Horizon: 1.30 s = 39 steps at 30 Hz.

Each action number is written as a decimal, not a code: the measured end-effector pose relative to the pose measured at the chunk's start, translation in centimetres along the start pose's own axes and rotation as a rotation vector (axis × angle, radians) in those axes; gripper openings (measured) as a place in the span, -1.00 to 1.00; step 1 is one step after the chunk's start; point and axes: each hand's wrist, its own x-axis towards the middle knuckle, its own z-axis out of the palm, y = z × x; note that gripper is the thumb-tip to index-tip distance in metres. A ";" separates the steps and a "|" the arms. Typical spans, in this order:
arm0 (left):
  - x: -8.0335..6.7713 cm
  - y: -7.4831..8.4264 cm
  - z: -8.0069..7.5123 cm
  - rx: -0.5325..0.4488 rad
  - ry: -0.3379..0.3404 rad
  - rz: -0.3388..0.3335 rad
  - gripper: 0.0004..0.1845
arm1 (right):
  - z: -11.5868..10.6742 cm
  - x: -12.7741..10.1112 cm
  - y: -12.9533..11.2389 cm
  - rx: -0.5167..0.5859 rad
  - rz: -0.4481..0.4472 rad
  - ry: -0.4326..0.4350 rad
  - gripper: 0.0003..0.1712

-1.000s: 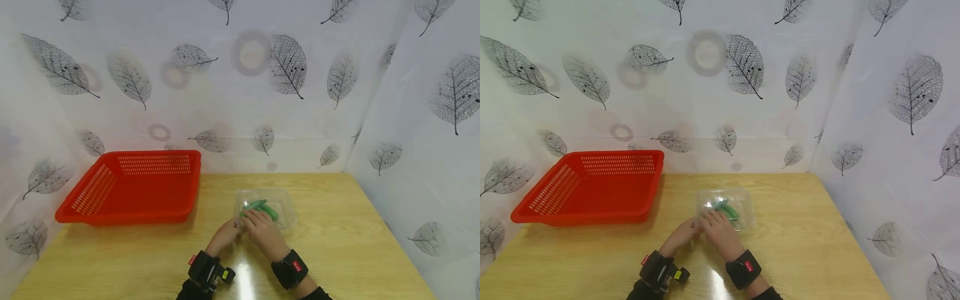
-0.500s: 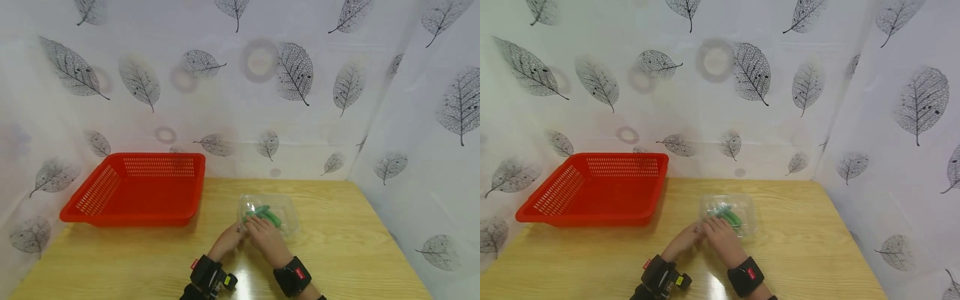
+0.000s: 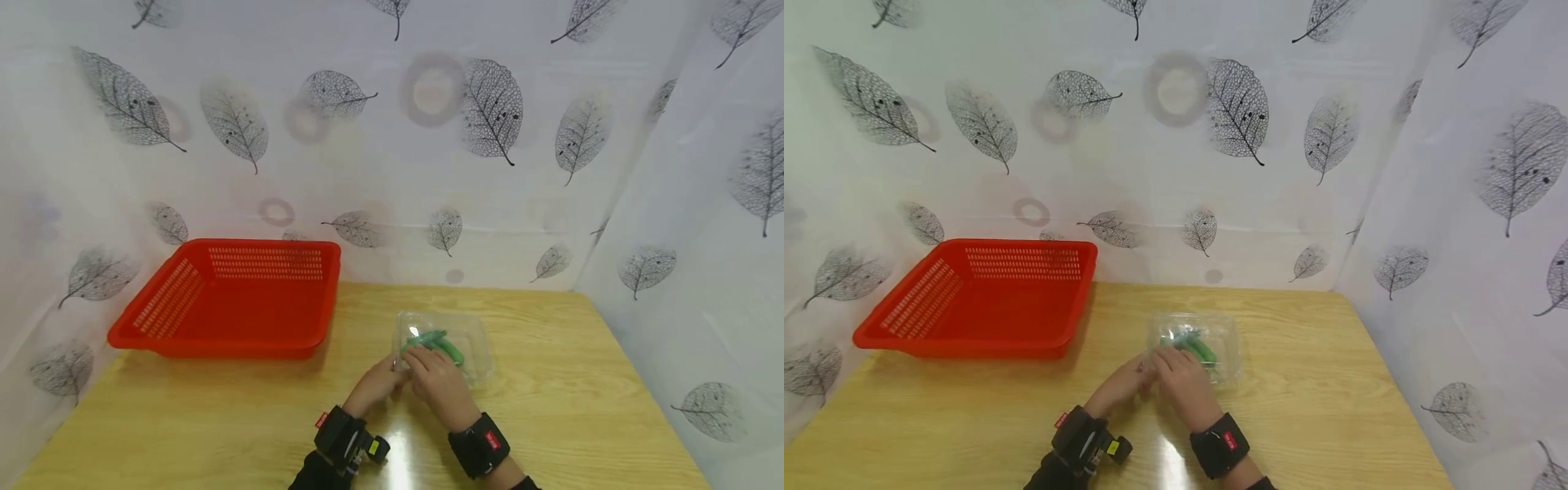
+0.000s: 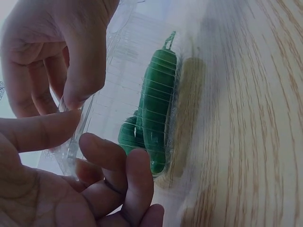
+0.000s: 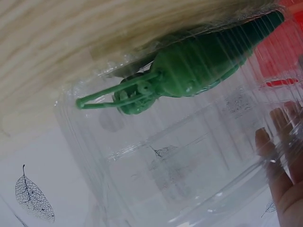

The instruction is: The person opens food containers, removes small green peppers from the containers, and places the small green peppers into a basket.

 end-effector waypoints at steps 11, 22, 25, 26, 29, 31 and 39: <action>0.1 -0.1 -0.7 0.015 -0.005 -0.036 -0.68 | 0.6 0.3 -0.2 -0.046 0.008 -0.012 -0.55; 0.8 0.0 0.0 0.030 0.035 -0.038 -0.67 | 0.5 0.1 0.2 -0.083 -0.006 0.025 -0.61; 0.8 0.0 -0.1 0.048 0.048 -0.044 -0.67 | 0.4 0.2 0.2 -0.071 -0.007 0.008 -0.62; 0.8 0.1 -0.1 0.048 0.053 -0.048 -0.67 | 0.4 0.2 0.3 -0.073 -0.011 0.004 -0.62; 0.7 0.4 -0.1 0.018 0.055 -0.058 -0.71 | 0.4 0.4 0.5 -0.069 -0.017 0.025 -0.58; 0.7 0.5 0.0 0.002 0.052 -0.047 -0.78 | 0.4 0.5 0.7 -0.060 -0.006 0.055 -0.56; 0.3 0.5 0.3 0.010 0.049 -0.042 -0.86 | 0.2 0.2 0.8 0.044 0.034 0.051 -0.55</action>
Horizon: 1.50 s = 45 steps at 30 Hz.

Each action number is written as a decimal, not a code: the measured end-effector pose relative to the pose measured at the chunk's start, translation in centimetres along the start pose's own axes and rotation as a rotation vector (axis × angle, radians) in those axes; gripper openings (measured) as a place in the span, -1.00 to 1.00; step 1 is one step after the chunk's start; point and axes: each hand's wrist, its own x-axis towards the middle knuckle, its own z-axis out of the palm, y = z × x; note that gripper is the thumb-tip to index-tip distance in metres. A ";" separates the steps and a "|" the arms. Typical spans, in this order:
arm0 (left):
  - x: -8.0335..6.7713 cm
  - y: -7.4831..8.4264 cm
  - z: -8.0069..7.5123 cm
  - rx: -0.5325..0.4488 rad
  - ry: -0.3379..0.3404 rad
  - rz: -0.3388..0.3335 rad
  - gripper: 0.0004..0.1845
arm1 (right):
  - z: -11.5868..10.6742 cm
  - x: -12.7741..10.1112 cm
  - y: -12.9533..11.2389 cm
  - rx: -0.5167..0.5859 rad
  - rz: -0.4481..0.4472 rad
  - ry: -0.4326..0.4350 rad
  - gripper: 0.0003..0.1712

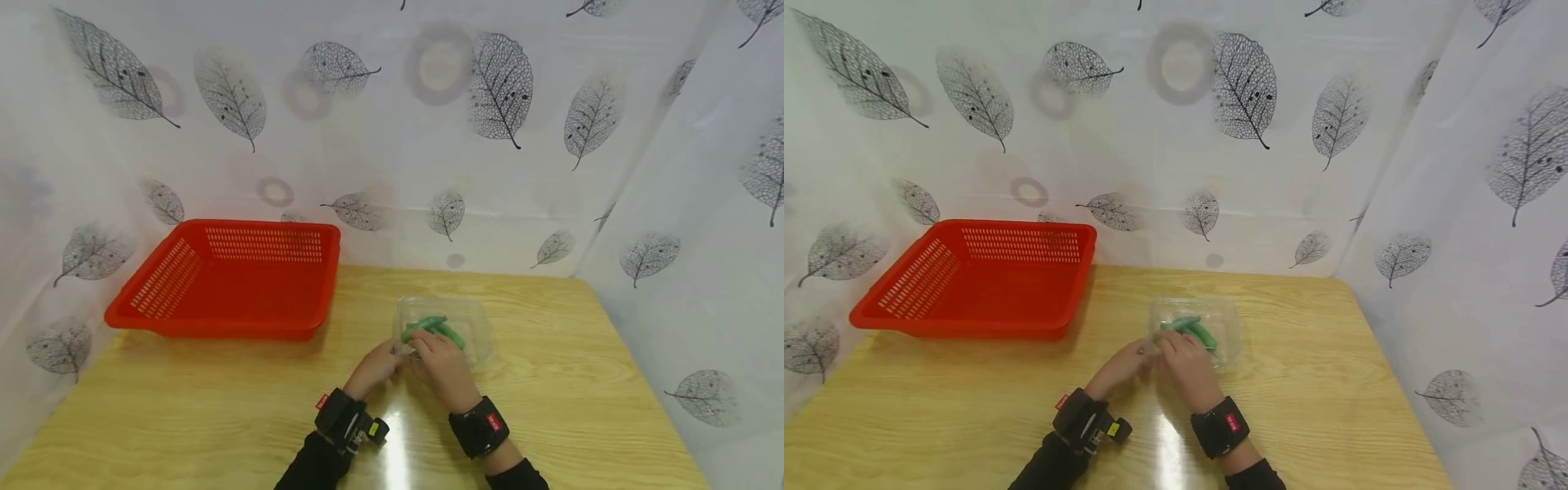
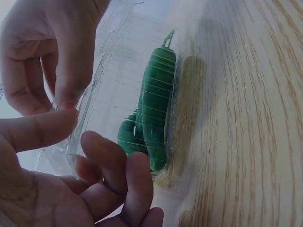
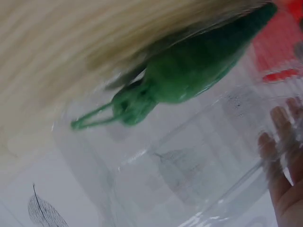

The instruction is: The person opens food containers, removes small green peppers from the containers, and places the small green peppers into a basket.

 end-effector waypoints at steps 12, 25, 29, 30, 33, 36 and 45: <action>-0.2 0.1 0.3 0.003 -0.034 -0.012 -0.76 | -2.8 -0.6 2.0 -0.082 0.164 -0.151 -0.37; -0.4 0.0 -0.3 0.026 -0.018 0.000 -0.74 | -4.8 -1.8 4.8 -0.037 0.377 -0.294 -0.30; -0.3 -0.2 -0.3 0.034 -0.021 -0.011 -0.75 | -4.8 -1.6 4.8 0.002 0.401 -0.349 -0.33; -0.3 -0.2 -0.3 0.035 -0.021 -0.012 -0.75 | -4.9 -1.5 4.8 0.005 0.405 -0.356 -0.34; -0.4 -0.2 -0.4 0.031 -0.019 -0.014 -0.76 | -5.0 -1.3 4.8 0.007 0.414 -0.370 -0.34; -0.3 -0.2 -0.5 0.032 -0.017 -0.014 -0.77 | -5.0 -1.2 4.8 0.007 0.415 -0.388 -0.33; 0.0 -0.4 -0.7 0.014 -0.011 -0.032 -0.78 | -5.0 -1.2 4.8 -0.010 0.384 -0.392 -0.35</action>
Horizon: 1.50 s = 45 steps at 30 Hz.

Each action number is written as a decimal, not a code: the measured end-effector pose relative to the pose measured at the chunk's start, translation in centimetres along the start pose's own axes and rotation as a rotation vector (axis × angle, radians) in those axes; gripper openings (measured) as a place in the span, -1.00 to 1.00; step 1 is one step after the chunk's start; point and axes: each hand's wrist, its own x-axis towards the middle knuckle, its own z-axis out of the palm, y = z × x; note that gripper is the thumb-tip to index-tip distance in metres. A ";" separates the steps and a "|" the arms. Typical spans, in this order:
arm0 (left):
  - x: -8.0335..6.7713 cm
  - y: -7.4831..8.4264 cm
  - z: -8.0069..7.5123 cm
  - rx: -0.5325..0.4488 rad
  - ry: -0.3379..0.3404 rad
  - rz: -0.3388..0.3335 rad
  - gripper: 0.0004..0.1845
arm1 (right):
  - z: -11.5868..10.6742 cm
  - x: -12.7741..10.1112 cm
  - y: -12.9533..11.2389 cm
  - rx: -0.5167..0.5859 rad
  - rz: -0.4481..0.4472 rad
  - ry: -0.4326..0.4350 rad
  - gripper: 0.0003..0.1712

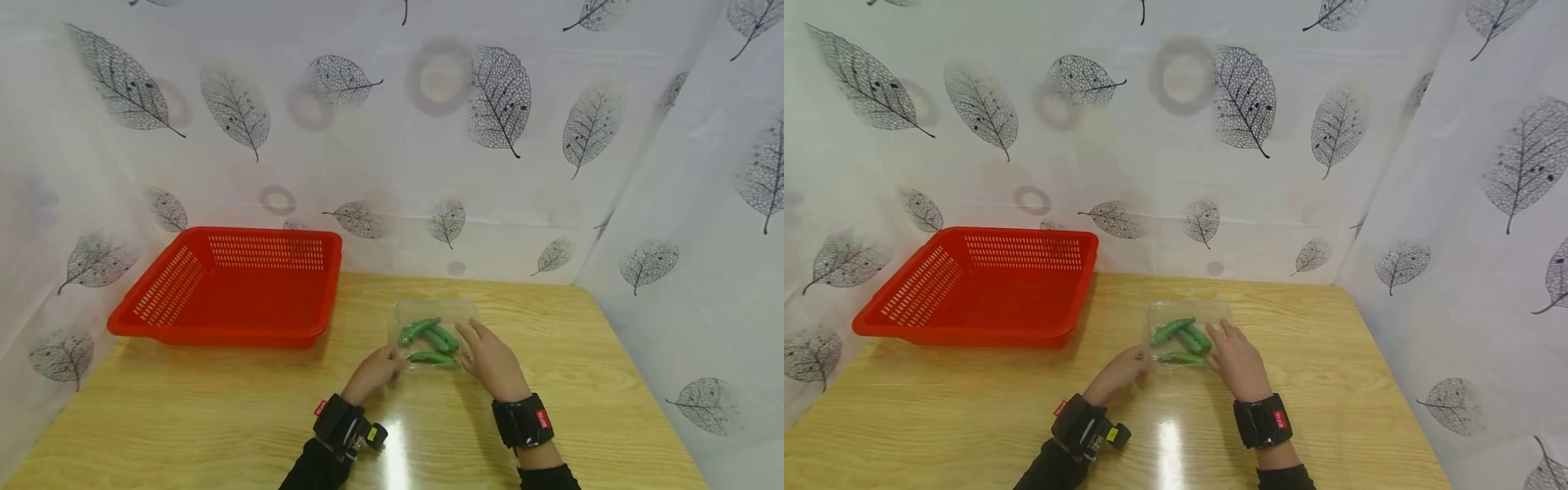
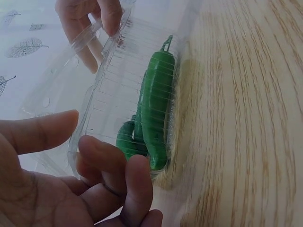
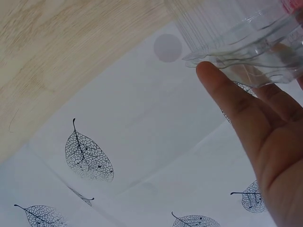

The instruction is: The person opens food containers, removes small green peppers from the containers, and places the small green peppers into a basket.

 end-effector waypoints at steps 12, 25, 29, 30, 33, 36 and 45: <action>0.0 0.0 0.0 -0.024 0.005 0.004 -0.77 | 0.5 0.2 -0.1 -0.008 0.002 0.015 -0.35; 0.0 -0.1 -0.4 0.049 0.032 0.011 -0.74 | 0.2 0.0 0.2 -0.020 -0.029 0.044 -0.20; 0.0 0.0 -0.3 0.061 0.020 0.005 -0.75 | 0.1 0.0 0.3 -0.012 -0.032 0.020 -0.22; 0.0 0.0 -0.3 0.066 0.019 0.005 -0.75 | 0.0 0.0 0.4 -0.003 -0.039 0.012 -0.23; 0.0 0.0 -0.3 0.064 0.016 0.006 -0.75 | -0.4 0.0 1.0 0.045 -0.059 0.007 -0.22; 0.0 -0.1 -0.4 0.057 0.014 0.014 -0.74 | -0.7 0.0 1.8 0.090 -0.076 0.075 -0.20; -0.1 -0.2 -0.4 0.073 0.022 0.033 -0.73 | -0.1 0.5 3.3 0.289 -0.042 0.329 -0.29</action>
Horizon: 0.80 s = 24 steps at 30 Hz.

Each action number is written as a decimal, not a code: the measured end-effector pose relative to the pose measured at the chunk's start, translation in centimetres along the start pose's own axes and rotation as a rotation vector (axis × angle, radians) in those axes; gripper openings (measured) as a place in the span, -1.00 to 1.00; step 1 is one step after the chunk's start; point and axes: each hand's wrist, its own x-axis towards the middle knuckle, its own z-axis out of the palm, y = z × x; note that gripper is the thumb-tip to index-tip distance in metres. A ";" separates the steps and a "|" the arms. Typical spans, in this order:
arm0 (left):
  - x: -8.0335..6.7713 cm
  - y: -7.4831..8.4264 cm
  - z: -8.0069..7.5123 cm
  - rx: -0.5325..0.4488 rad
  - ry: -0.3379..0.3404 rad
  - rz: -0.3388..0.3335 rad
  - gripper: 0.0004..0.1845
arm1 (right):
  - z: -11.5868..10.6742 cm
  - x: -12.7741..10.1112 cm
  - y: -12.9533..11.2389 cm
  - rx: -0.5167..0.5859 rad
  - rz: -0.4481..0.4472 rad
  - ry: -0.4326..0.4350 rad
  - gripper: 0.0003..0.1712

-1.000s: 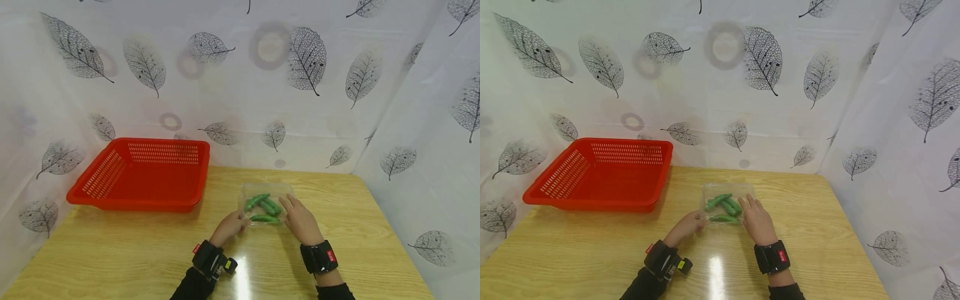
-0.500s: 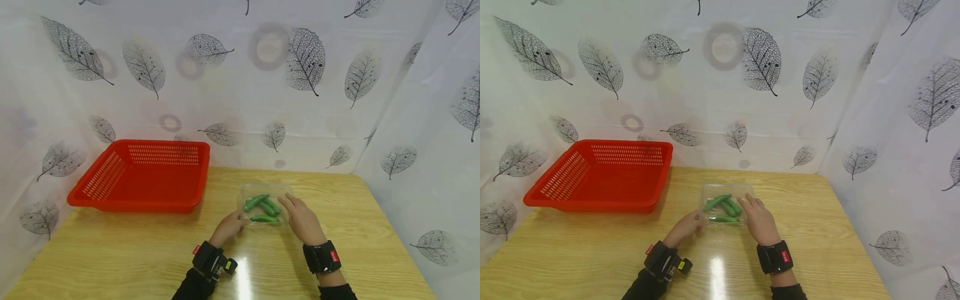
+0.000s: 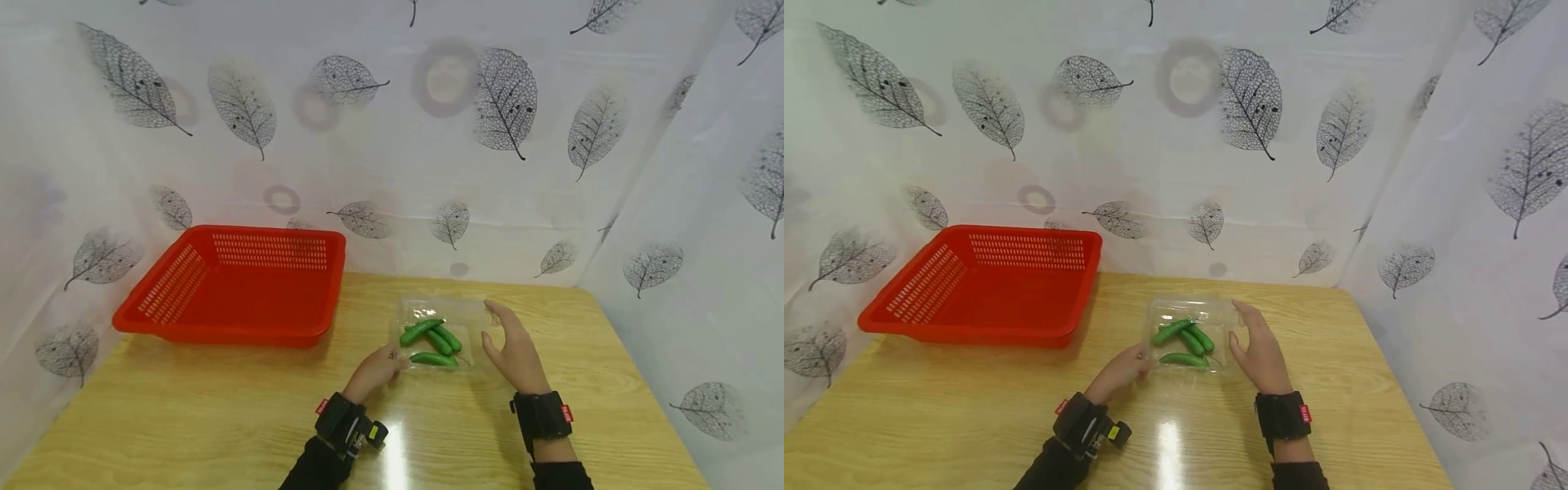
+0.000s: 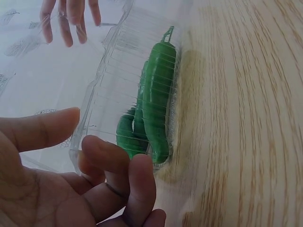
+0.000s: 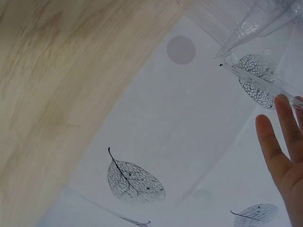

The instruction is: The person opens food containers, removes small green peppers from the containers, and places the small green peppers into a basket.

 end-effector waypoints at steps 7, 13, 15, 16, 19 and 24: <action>-0.2 0.1 0.0 -0.001 0.003 0.001 -0.72 | 0.5 1.9 2.1 0.272 0.100 0.045 -0.50; -0.2 0.1 -0.1 -0.015 0.010 0.008 -0.71 | 0.7 5.4 3.6 0.327 0.164 -0.038 -0.64; -0.2 0.1 -0.2 -0.020 0.010 0.009 -0.72 | 1.0 6.6 4.2 0.297 0.200 -0.079 -0.65; -0.2 0.1 -0.2 -0.022 0.011 0.011 -0.72 | 1.2 7.1 4.5 0.282 0.218 -0.101 -0.64; -0.2 0.0 -0.1 -0.025 0.010 0.014 -0.72 | 1.9 8.2 5.4 0.237 0.264 -0.167 -0.61; -0.3 0.0 0.0 -0.025 0.013 0.017 -0.72 | 3.0 8.9 6.4 0.213 0.324 -0.267 -0.63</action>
